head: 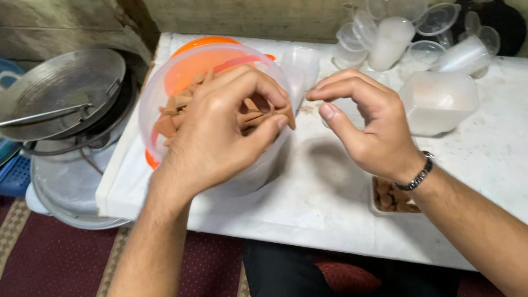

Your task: The person picks up incense cones from a large container and places them into a small transparent plastic box, then closes the lid.

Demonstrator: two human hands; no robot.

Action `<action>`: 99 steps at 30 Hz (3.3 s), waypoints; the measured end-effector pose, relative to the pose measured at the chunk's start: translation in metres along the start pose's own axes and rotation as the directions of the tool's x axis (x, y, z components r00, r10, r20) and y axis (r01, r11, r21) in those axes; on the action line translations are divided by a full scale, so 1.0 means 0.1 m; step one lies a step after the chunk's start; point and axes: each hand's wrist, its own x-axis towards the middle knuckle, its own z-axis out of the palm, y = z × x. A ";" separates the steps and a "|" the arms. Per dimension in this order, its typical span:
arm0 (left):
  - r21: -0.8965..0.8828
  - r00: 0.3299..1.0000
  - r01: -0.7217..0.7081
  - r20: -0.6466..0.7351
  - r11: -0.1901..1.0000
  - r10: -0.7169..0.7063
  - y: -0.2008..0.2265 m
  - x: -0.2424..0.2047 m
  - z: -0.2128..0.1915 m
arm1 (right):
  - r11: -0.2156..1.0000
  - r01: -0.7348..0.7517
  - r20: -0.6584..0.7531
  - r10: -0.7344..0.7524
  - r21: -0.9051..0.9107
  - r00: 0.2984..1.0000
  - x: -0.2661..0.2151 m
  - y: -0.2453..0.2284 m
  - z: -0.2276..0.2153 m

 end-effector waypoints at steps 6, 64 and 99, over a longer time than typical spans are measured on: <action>-0.419 0.996 -0.001 0.084 0.908 0.040 0.21 0.15 0.99 | 0.977 -0.182 -0.087 0.173 -0.111 0.981 -0.73 0.13 -0.68; -0.541 0.938 0.342 0.153 0.768 -0.310 -0.53 -0.56 2.98 | 0.773 -0.127 0.300 0.385 -0.622 0.873 -1.92 0.90 -1.01; -0.536 0.943 0.329 0.141 0.777 -0.302 -0.52 -0.56 2.98 | 0.773 -0.087 0.312 0.353 -0.629 0.882 -1.92 0.96 -1.02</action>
